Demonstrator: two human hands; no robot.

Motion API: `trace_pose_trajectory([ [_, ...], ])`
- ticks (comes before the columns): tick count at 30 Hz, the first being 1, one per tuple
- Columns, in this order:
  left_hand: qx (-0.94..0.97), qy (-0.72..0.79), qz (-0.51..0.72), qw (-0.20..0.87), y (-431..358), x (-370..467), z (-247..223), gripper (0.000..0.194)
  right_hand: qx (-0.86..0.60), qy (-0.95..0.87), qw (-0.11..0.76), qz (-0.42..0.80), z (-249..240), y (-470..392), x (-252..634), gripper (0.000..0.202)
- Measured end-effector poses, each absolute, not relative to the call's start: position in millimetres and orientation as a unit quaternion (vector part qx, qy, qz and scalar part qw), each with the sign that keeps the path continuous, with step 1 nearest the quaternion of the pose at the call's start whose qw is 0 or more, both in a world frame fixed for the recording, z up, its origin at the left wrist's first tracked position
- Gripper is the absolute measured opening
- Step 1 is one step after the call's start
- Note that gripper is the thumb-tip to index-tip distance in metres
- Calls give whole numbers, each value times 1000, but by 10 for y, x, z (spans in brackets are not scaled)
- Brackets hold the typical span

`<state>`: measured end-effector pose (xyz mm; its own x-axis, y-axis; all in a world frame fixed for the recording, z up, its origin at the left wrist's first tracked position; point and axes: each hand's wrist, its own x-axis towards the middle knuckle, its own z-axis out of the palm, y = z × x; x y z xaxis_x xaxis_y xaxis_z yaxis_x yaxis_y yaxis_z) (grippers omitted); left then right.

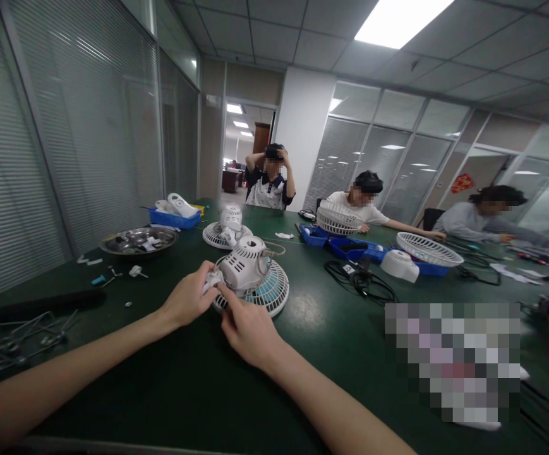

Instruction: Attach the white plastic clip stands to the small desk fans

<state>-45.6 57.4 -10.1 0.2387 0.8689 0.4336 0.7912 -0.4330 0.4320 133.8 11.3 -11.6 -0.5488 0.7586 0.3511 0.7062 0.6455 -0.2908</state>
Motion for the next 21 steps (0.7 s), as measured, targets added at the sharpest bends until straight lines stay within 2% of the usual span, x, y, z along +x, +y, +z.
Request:
trace_pose_trajectory([
  [6, 800, 543, 254, 15, 527, -487, -37, 25, -415, -888, 196, -28, -115, 130, 1359, 56],
  [11, 785, 567, 246, 35, 528, -478, -6, 28, -406, -894, 184, -55, -99, 169, 1378, 50],
  [16, 762, 577, 289, 54, 577, -522, -18, 42, -349, -921, 163, -65, -116, 169, 1363, 43],
  [21, 755, 532, 364, 120, 750, -573, -190, 39, -292, -941, 162, -63, -150, 137, 1340, 35],
])
